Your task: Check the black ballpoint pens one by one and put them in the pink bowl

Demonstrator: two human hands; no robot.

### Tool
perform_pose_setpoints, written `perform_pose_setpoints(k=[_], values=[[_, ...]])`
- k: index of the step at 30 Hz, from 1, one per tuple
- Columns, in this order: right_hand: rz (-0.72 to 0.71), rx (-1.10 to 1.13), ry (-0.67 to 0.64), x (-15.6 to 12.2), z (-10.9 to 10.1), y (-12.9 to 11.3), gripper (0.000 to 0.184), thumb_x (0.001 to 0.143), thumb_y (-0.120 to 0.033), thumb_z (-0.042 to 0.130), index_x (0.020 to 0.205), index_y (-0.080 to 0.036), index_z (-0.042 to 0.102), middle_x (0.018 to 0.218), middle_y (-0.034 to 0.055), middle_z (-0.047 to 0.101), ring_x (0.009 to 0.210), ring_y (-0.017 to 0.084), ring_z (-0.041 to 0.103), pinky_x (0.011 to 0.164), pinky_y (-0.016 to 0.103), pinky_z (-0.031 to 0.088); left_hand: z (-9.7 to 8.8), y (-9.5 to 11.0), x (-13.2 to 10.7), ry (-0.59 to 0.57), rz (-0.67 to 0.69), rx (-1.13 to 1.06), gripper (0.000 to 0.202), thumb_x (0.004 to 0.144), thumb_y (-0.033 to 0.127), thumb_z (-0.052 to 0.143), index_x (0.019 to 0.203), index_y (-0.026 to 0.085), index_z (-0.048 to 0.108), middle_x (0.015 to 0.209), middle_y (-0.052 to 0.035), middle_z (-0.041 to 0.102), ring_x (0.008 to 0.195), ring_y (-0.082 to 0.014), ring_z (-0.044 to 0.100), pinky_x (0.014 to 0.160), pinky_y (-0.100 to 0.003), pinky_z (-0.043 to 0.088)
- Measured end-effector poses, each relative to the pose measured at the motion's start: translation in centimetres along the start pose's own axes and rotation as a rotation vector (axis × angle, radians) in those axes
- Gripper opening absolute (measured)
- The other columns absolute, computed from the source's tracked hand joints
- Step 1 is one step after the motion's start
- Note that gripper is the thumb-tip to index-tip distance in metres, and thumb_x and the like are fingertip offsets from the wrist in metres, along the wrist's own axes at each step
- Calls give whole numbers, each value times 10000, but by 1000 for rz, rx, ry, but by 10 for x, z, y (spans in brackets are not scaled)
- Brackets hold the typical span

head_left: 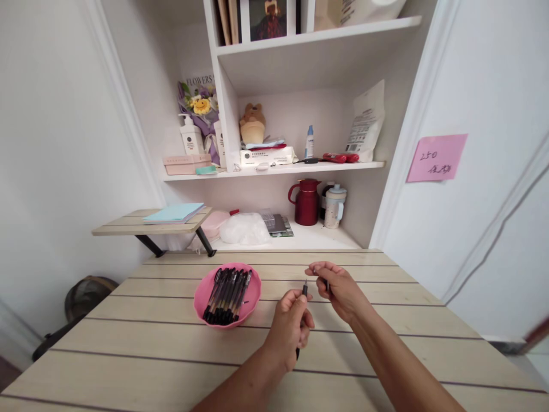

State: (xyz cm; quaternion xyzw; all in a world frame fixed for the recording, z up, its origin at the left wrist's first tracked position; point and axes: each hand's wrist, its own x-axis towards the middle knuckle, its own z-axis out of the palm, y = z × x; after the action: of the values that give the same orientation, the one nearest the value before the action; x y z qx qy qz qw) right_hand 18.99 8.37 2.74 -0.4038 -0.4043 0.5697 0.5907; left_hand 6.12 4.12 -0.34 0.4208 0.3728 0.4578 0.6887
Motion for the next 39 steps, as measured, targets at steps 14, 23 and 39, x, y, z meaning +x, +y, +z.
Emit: perform_pose_setpoints(k=[14, 23, 39], values=[[123, -395, -179, -15, 11, 20, 204, 673, -332, 577, 601, -185, 455, 350, -82, 422, 324, 47, 328, 344, 177, 187, -7, -8, 11, 131, 68, 31, 537, 698, 498, 516, 1127, 192, 411, 517, 64, 501, 288, -19, 272, 321, -150, 136], [194, -338, -161, -16, -9, 31, 258, 695, -403, 558, 614, -178, 464, 336, -84, 410, 304, 46, 322, 349, 184, 184, -4, -21, 10, -25, -31, 30, 701, 679, 472, 584, 1269, 227, 297, 756, -15, 564, 582, -118, 557, 523, -239, 444], [266, -972, 137, 58, -144, 6, 235, 757, -254, 504, 544, -155, 497, 448, 30, 528, 403, 110, 486, 398, 214, 328, -14, -51, 21, 19, -166, 165, 661, 673, 655, 453, 1069, 126, 474, 822, -85, 558, 718, -185, 558, 563, -311, 467]])
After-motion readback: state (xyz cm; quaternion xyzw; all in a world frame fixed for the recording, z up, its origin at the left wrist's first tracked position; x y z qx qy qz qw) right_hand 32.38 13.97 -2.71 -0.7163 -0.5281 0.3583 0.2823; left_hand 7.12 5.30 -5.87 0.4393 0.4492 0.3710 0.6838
